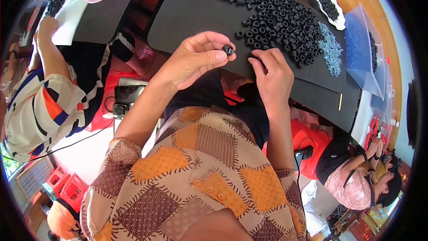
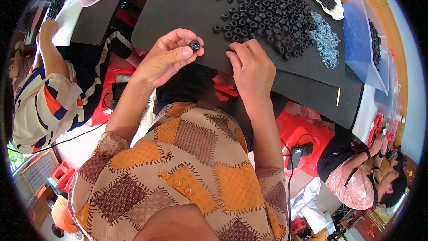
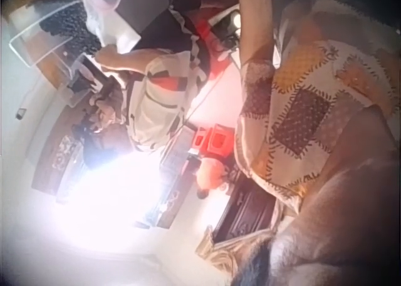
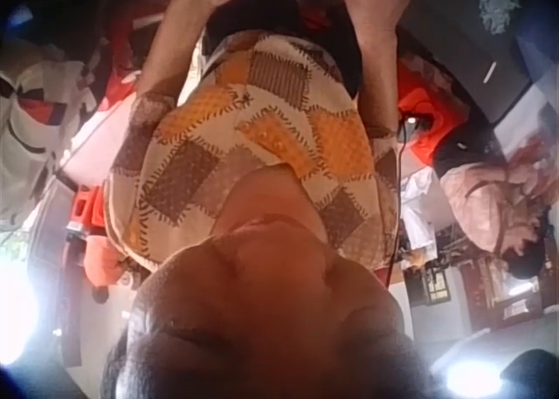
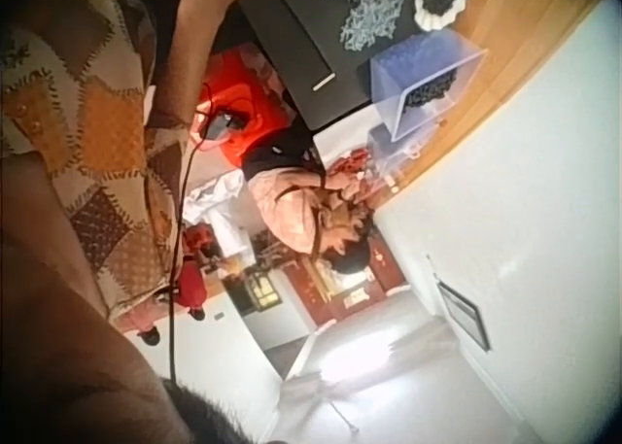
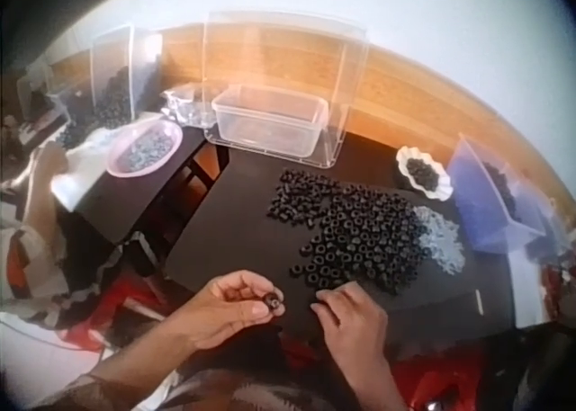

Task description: The person assembles small rubber rings by manually inserting plastic pins into them.

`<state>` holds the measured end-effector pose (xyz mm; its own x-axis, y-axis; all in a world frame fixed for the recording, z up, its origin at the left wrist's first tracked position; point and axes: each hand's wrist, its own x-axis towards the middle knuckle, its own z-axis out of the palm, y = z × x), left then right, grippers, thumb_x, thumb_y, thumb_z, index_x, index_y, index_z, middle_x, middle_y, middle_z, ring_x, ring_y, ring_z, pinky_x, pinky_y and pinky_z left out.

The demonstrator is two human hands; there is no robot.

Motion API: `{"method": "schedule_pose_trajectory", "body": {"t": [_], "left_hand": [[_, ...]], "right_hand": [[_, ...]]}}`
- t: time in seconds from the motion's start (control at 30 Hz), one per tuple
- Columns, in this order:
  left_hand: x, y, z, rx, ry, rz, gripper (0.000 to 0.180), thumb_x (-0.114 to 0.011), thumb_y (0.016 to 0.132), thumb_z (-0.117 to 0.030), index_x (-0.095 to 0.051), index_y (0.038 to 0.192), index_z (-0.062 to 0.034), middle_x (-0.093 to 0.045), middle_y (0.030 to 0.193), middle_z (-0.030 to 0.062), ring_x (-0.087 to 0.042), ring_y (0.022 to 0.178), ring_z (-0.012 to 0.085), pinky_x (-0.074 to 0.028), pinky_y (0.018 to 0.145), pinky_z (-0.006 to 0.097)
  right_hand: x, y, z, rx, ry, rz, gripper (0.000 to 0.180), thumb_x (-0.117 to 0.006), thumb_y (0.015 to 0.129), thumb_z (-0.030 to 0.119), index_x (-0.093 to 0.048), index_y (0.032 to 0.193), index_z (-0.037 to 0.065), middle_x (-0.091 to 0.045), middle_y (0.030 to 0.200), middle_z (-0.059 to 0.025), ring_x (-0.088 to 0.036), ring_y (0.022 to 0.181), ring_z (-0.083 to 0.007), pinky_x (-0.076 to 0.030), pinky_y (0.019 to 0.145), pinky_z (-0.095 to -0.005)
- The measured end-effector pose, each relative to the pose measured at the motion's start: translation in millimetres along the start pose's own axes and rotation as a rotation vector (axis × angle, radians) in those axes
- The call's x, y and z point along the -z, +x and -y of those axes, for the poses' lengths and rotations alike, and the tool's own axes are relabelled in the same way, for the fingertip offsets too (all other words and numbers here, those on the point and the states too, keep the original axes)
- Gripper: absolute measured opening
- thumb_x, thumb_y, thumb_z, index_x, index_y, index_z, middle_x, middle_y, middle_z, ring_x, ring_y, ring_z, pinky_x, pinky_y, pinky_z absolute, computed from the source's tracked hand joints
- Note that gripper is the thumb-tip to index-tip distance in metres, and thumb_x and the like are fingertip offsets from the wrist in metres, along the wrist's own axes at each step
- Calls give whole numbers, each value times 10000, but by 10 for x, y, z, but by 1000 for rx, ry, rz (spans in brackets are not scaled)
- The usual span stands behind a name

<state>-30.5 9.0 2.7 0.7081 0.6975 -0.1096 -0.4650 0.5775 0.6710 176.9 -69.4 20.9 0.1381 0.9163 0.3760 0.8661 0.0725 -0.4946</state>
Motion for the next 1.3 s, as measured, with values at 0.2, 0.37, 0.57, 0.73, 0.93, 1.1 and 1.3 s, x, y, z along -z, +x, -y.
{"method": "schedule_pose_trajectory", "body": {"t": [0.2,0.37,0.57,0.73,0.93,1.1,1.3], "left_hand": [[-49,-6,3,27,-8,31,261,-700,880,-10,-637,1131,-45,-669,1084,77,-671,1045,218,-547,902,296],[-82,-1,43,56,-40,43,273,-710,870,-3,-637,1132,-30,-678,1071,84,-674,1006,206,-546,894,312],[-136,10,101,-52,66,46,246,-716,862,7,-648,1099,-1,-692,1019,101,-675,932,177,-565,843,307],[-157,-20,66,-71,203,37,237,-740,839,3,-662,1063,-4,-694,1040,85,-662,920,127,-541,825,265],[-230,-64,18,-141,443,-46,198,-737,833,25,-689,1025,3,-691,998,60,-657,897,109,-542,796,248],[-226,-63,72,-187,439,-33,203,-738,826,35,-692,1021,4,-689,986,51,-657,888,108,-538,804,245],[-194,-41,93,-129,386,-64,204,-734,838,17,-686,1035,-1,-696,1009,67,-658,909,115,-536,818,254]], "right_hand": [[42,-9,-23,127,47,-27,119,-737,803,60,-679,906,49,-663,897,-53,-660,745,-215,-518,641,-332],[203,-48,186,-79,975,74,124,-695,825,-111,-676,917,-29,-664,991,-104,-637,857,-126,-552,745,-266],[227,-2,255,30,874,54,147,-698,798,-145,-660,897,-44,-671,976,-104,-646,869,-130,-552,746,-248],[182,-43,239,-2,891,69,182,-704,792,-150,-653,922,-33,-658,1010,-133,-642,873,-156,-539,770,-258],[130,-57,194,136,690,33,188,-707,789,-153,-652,920,-31,-661,996,-126,-642,871,-157,-538,756,-258],[94,-101,224,-5,844,22,181,-701,800,-148,-650,930,-33,-660,1004,-115,-633,872,-135,-534,740,-249],[84,-77,226,-107,994,51,176,-696,813,-129,-665,963,-42,-656,982,-85,-635,866,-118,-533,755,-243]]}}
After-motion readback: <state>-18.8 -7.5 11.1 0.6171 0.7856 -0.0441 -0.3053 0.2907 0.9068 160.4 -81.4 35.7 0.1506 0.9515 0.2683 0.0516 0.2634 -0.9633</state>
